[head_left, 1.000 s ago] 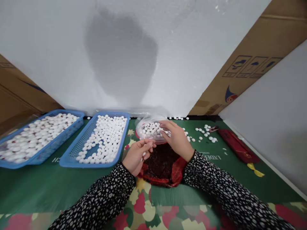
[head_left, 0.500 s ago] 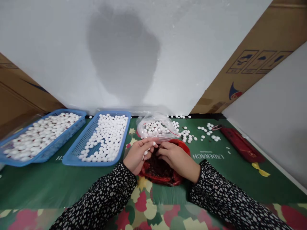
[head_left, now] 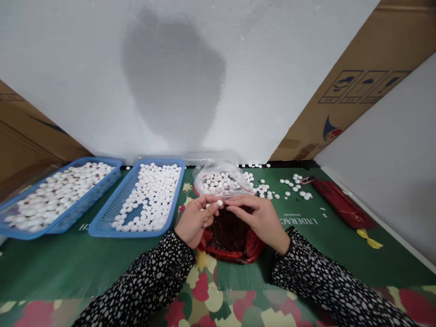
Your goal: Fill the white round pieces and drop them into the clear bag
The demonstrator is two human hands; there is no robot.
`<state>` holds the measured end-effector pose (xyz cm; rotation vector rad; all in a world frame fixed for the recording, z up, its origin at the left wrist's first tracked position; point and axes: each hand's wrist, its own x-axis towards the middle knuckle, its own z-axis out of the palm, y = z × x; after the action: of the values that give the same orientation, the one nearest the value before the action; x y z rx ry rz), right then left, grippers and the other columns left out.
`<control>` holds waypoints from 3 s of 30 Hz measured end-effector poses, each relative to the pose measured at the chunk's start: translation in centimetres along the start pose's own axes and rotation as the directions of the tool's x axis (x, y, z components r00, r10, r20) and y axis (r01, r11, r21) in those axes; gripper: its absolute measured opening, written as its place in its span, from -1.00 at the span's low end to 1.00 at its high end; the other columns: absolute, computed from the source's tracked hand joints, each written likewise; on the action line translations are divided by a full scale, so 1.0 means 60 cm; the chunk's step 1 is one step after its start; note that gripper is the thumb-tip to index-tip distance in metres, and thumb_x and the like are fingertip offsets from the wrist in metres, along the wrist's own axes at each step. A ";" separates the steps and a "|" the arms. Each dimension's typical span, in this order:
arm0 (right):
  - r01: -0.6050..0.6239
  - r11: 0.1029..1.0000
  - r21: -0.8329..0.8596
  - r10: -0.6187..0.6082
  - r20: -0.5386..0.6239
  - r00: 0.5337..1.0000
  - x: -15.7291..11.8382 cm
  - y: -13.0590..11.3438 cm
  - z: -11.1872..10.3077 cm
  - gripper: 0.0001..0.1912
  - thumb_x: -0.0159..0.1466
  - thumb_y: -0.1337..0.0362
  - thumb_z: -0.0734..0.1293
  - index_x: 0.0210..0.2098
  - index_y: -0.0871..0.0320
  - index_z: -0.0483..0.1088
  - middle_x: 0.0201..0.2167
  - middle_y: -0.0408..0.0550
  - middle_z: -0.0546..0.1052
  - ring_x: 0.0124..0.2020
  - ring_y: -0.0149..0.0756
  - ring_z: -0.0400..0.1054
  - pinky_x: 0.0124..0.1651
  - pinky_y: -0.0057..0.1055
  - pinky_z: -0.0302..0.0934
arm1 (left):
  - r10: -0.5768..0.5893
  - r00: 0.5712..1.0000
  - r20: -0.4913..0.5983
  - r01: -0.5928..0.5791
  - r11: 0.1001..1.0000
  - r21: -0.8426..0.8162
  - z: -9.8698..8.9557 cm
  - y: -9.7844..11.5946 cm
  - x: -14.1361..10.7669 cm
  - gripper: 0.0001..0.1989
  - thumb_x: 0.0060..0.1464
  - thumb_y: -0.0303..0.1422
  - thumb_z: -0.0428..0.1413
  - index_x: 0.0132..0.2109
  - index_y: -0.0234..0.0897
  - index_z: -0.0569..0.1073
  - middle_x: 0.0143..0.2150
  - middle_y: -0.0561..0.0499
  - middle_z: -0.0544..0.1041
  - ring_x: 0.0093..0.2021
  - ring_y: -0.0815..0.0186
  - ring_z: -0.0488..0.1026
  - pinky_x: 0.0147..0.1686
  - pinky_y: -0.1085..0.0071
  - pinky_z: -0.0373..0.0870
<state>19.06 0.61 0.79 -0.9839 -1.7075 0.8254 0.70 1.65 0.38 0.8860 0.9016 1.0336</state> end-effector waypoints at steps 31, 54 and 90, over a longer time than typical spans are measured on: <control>-0.093 0.993 0.075 0.093 0.000 0.996 -0.010 0.001 0.016 -0.94 0.24 0.34 0.35 -0.38 0.13 0.46 -0.26 -0.07 0.59 -0.22 -0.28 0.48 -0.14 -0.34 0.31 | 0.269 0.962 0.050 -0.270 0.905 0.330 0.005 -0.001 -0.010 -0.85 -0.03 -0.30 0.28 -0.34 -0.30 0.57 -0.28 -0.04 0.62 -0.32 0.31 0.47 -0.28 0.41 0.36; 0.224 0.808 -0.545 -0.020 0.355 0.935 0.030 0.008 -0.002 -0.86 0.28 0.43 0.31 -0.22 0.14 0.49 -0.29 -0.02 0.51 -0.22 -0.20 0.42 -0.12 -0.23 0.32 | 0.076 0.994 -0.077 -0.064 0.987 0.145 0.000 0.002 -0.003 -0.56 -0.06 -0.15 0.27 -0.10 -0.40 0.56 -0.51 0.10 0.32 -0.63 0.57 0.04 -0.63 0.52 -0.14; -0.119 0.978 0.170 0.123 -0.009 0.992 -0.003 0.003 0.002 -0.89 0.24 0.26 0.38 -0.24 0.09 0.52 -0.32 -0.07 0.62 -0.28 -0.28 0.53 -0.16 -0.23 0.43 | 0.052 0.998 -0.035 -0.049 0.997 0.064 0.005 -0.003 -0.004 -0.67 -0.23 -0.28 0.39 -0.31 -0.37 0.53 -0.52 0.13 0.36 -0.60 0.56 0.09 -0.66 0.59 -0.07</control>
<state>19.02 0.51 0.55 -0.9833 -1.5449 1.0194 1.00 1.34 0.37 0.9497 0.9509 1.0723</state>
